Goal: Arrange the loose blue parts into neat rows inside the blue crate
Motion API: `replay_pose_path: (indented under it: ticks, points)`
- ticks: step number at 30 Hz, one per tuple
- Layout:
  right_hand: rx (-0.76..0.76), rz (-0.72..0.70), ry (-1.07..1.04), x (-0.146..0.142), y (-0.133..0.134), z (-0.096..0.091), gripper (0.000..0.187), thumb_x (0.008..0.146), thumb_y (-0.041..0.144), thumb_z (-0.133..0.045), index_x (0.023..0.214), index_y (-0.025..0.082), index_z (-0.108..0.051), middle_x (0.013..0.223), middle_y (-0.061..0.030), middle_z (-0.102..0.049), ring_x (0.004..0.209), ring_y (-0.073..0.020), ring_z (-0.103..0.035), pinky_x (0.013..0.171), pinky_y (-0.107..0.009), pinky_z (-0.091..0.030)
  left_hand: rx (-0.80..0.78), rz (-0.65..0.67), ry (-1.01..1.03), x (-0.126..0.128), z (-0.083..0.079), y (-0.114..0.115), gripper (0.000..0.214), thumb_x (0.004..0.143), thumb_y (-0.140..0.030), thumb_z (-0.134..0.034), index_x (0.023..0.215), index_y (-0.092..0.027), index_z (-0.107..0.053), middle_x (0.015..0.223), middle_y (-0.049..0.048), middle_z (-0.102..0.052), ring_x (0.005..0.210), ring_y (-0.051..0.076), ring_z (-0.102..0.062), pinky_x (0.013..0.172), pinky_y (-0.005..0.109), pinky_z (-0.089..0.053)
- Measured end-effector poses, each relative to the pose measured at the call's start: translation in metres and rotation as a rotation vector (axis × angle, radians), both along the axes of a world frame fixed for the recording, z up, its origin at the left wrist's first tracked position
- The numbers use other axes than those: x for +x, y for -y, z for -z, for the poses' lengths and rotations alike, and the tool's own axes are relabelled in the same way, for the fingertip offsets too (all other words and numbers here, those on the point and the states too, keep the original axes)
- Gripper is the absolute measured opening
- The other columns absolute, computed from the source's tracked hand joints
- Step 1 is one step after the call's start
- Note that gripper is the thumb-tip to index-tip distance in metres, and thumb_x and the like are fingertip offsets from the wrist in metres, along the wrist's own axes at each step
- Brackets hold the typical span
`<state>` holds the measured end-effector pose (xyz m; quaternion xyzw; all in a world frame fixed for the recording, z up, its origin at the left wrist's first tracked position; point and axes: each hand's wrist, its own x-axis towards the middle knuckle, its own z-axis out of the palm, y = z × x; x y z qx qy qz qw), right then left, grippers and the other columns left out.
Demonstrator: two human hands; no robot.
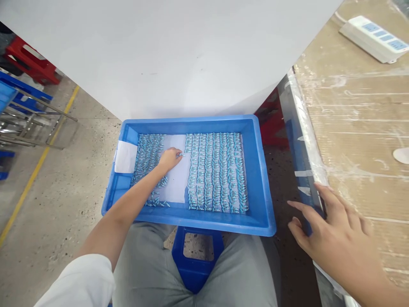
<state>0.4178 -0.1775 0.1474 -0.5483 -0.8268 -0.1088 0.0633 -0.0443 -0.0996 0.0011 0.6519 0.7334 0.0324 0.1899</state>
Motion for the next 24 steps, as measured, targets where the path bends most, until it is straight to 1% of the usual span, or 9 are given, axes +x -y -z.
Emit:
replay_pose_path:
  ticks: [3, 7, 11, 17, 19, 21, 24]
  points:
    - [-0.017, 0.025, -0.011, 0.0, 0.001, 0.001, 0.051, 0.098, 0.057, -0.038, 0.097, 0.026, -0.078, 0.155, 0.0033, -0.035, 0.121, -0.036, -0.056, 0.08, -0.043, -0.041, -0.011, -0.021, 0.01, 0.01, -0.002, -0.001, 0.023, 0.091, -0.025, -0.061, 0.109, -0.02, -0.074, 0.108, 0.0072, -0.071, 0.104, 0.021, -0.066, 0.095, 0.029, -0.049]
    - [-0.033, 0.045, -0.024, 0.0, 0.001, 0.002, 0.05, 0.095, 0.058, -0.039, 0.097, 0.026, -0.078, 0.155, 0.0041, -0.035, 0.125, -0.0354, -0.053, 0.084, -0.043, -0.042, -0.002, -0.076, 0.046, 0.017, -0.003, -0.003, 0.023, 0.09, -0.026, -0.063, 0.111, -0.021, -0.071, 0.107, 0.0062, -0.073, 0.104, 0.021, -0.067, 0.093, 0.029, -0.049]
    - [-0.045, 0.064, -0.013, 0.0, 0.001, 0.001, 0.048, 0.094, 0.056, -0.04, 0.098, 0.026, -0.078, 0.155, 0.0035, -0.035, 0.124, -0.0363, -0.054, 0.083, -0.044, -0.041, 0.015, -0.127, 0.083, 0.022, -0.002, -0.005, 0.025, 0.09, -0.025, -0.063, 0.114, -0.021, -0.068, 0.106, 0.005, -0.074, 0.103, 0.022, -0.068, 0.092, 0.031, -0.05]
    - [-0.05, 0.055, -0.01, -0.001, 0.001, 0.0, 0.049, 0.093, 0.057, -0.041, 0.099, 0.026, -0.078, 0.155, 0.0035, -0.035, 0.122, -0.0363, -0.055, 0.082, -0.044, -0.042, 0.036, -0.155, 0.121, 0.029, 0.002, -0.009, 0.026, 0.088, -0.024, -0.064, 0.115, -0.021, -0.067, 0.104, 0.0052, -0.074, 0.102, 0.023, -0.068, 0.092, 0.032, -0.05]
    - [-0.05, 0.048, -0.022, -0.001, 0.002, 0.0, 0.048, 0.093, 0.057, -0.041, 0.099, 0.026, -0.078, 0.155, 0.0033, -0.035, 0.124, -0.0363, -0.054, 0.083, -0.044, -0.042, 0.057, -0.154, 0.141, 0.027, 0.003, -0.009, 0.031, 0.087, -0.028, -0.067, 0.117, -0.021, -0.066, 0.105, 0.0059, -0.074, 0.103, 0.023, -0.068, 0.093, 0.033, -0.05]
    - [-0.041, 0.042, -0.031, -0.001, 0.002, -0.001, 0.049, 0.094, 0.056, -0.041, 0.098, 0.025, -0.078, 0.155, 0.0032, -0.035, 0.124, -0.0365, -0.054, 0.084, -0.044, -0.042, 0.093, -0.151, 0.157, 0.018, 0.003, -0.007, 0.036, 0.087, -0.032, -0.069, 0.12, -0.019, -0.065, 0.106, 0.0069, -0.074, 0.103, 0.024, -0.068, 0.094, 0.033, -0.051]
    - [-0.037, 0.034, -0.015, 0.0, 0.001, -0.001, 0.05, 0.096, 0.057, -0.039, 0.097, 0.025, -0.078, 0.155, 0.0031, -0.035, 0.121, -0.0372, -0.056, 0.082, -0.044, -0.042, 0.15, -0.151, 0.15, -0.008, -0.001, 0.002, 0.032, 0.089, -0.028, -0.063, 0.119, -0.017, -0.068, 0.109, 0.0081, -0.073, 0.1, 0.022, -0.068, 0.097, 0.033, -0.051]
